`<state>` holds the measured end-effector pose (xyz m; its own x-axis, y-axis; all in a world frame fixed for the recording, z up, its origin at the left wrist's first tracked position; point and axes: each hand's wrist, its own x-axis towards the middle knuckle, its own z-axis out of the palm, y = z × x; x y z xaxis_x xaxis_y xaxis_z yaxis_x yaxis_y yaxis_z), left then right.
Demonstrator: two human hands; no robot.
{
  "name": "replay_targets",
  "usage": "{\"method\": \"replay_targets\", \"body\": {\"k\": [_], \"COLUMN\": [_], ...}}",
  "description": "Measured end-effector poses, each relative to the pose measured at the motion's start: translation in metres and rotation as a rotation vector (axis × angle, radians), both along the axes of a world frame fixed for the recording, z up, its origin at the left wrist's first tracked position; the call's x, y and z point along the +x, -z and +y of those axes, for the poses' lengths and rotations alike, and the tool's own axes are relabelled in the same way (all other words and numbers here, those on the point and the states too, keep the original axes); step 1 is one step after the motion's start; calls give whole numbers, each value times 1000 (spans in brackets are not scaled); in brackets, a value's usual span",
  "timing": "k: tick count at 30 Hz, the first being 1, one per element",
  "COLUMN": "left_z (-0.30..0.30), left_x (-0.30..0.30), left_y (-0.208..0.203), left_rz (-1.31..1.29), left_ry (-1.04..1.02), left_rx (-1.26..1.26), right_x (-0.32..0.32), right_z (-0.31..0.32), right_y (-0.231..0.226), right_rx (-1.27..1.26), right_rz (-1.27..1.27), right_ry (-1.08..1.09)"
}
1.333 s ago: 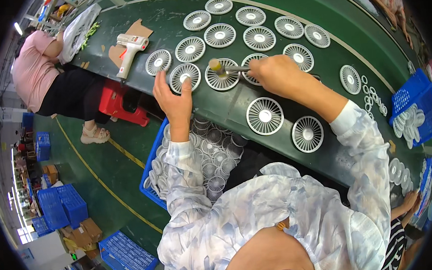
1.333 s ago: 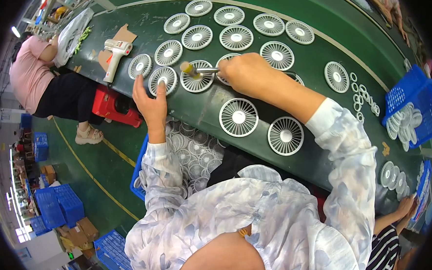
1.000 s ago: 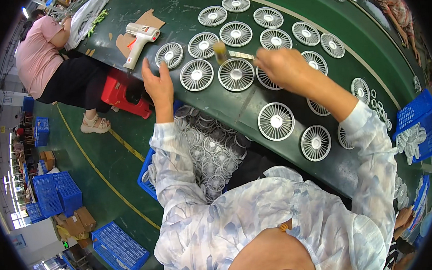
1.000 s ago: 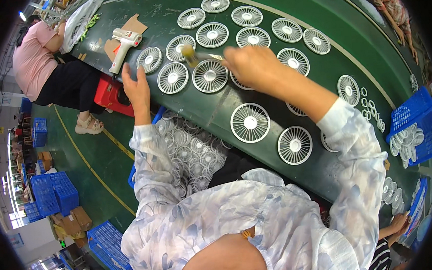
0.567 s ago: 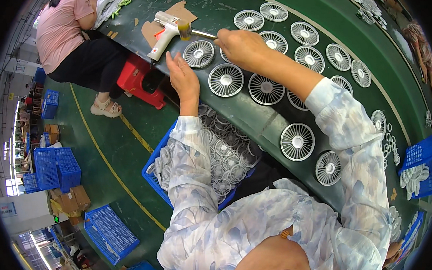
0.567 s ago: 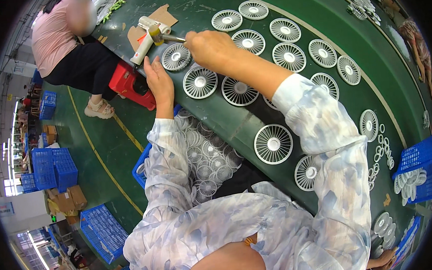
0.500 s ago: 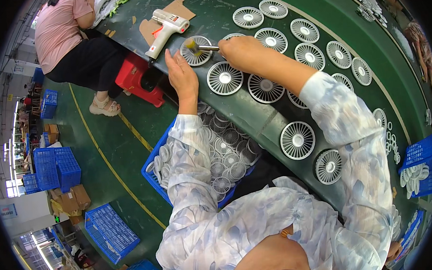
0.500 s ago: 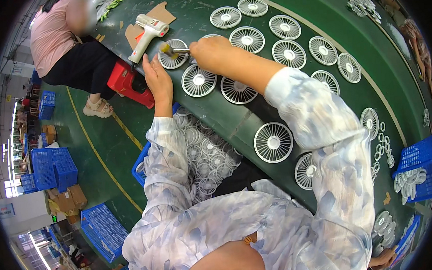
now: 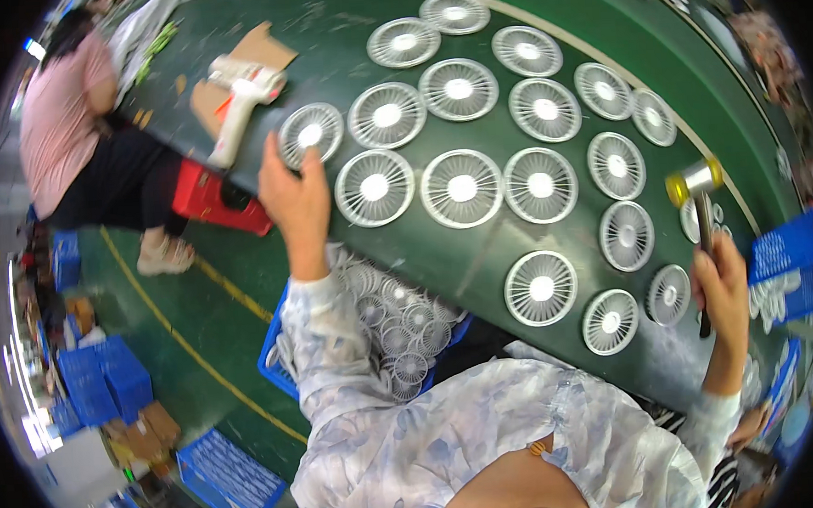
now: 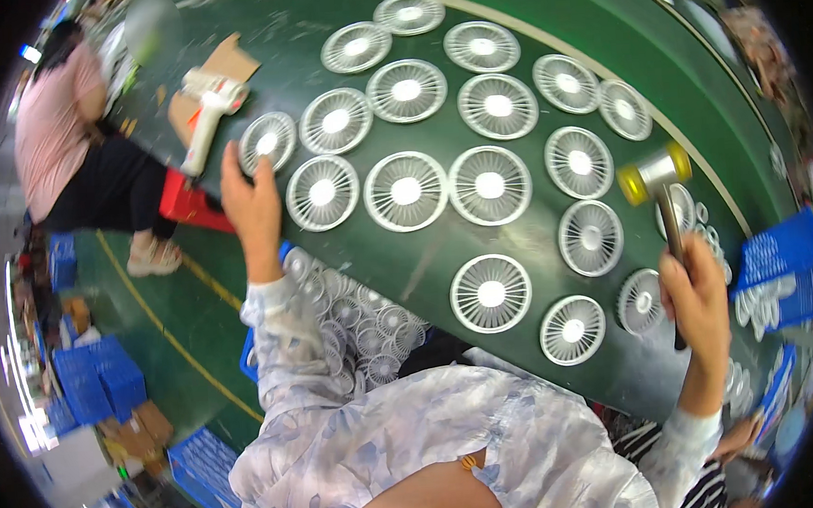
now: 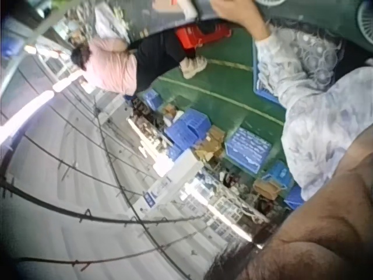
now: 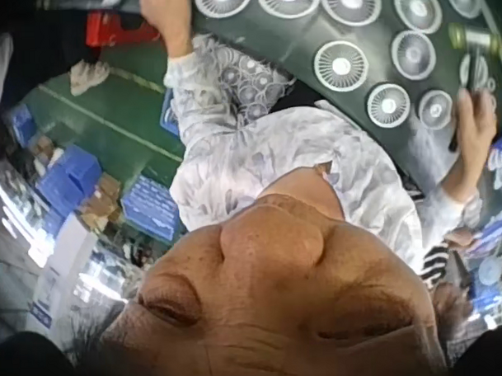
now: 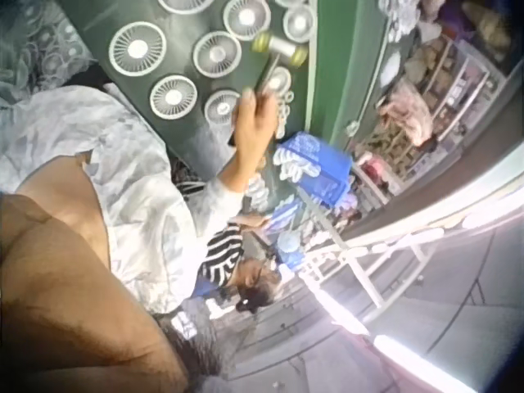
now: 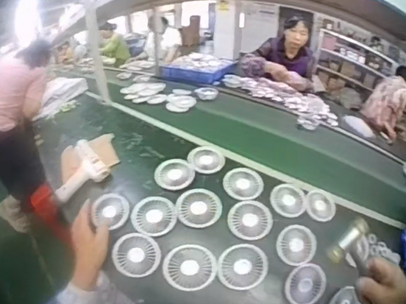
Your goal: The person assembles fan grilles by fitting plastic rings into each grille by hand, tapping them into place with a small hammer, and taking parts from a blue crate.
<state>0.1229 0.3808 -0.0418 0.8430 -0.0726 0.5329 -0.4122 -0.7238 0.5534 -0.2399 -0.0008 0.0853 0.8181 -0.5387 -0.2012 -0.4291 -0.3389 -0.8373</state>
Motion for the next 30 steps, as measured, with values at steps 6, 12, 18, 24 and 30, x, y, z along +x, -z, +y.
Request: {"method": "replay_targets", "body": {"k": [6, 12, 18, 24, 30], "left_z": [8, -14, 29, 8, 24], "left_x": [-2, 26, 16, -57, -63], "left_y": [1, 17, 3, 1, 4], "left_rz": [58, -49, 5, -5, 90], "left_ry": [-5, 135, 11, 304, 474], "left_rx": [156, 244, -217, -189, 123], "right_x": [-187, -255, -243, -265, -200], "right_z": [32, 69, 59, 57, 47], "right_y": [17, 52, 67, 74, 46], "right_rx": [-123, -267, -386, -580, -908], "right_rz": [286, 344, 281, 304, 5], "right_ry": [416, 592, 507, 439, 247]}}
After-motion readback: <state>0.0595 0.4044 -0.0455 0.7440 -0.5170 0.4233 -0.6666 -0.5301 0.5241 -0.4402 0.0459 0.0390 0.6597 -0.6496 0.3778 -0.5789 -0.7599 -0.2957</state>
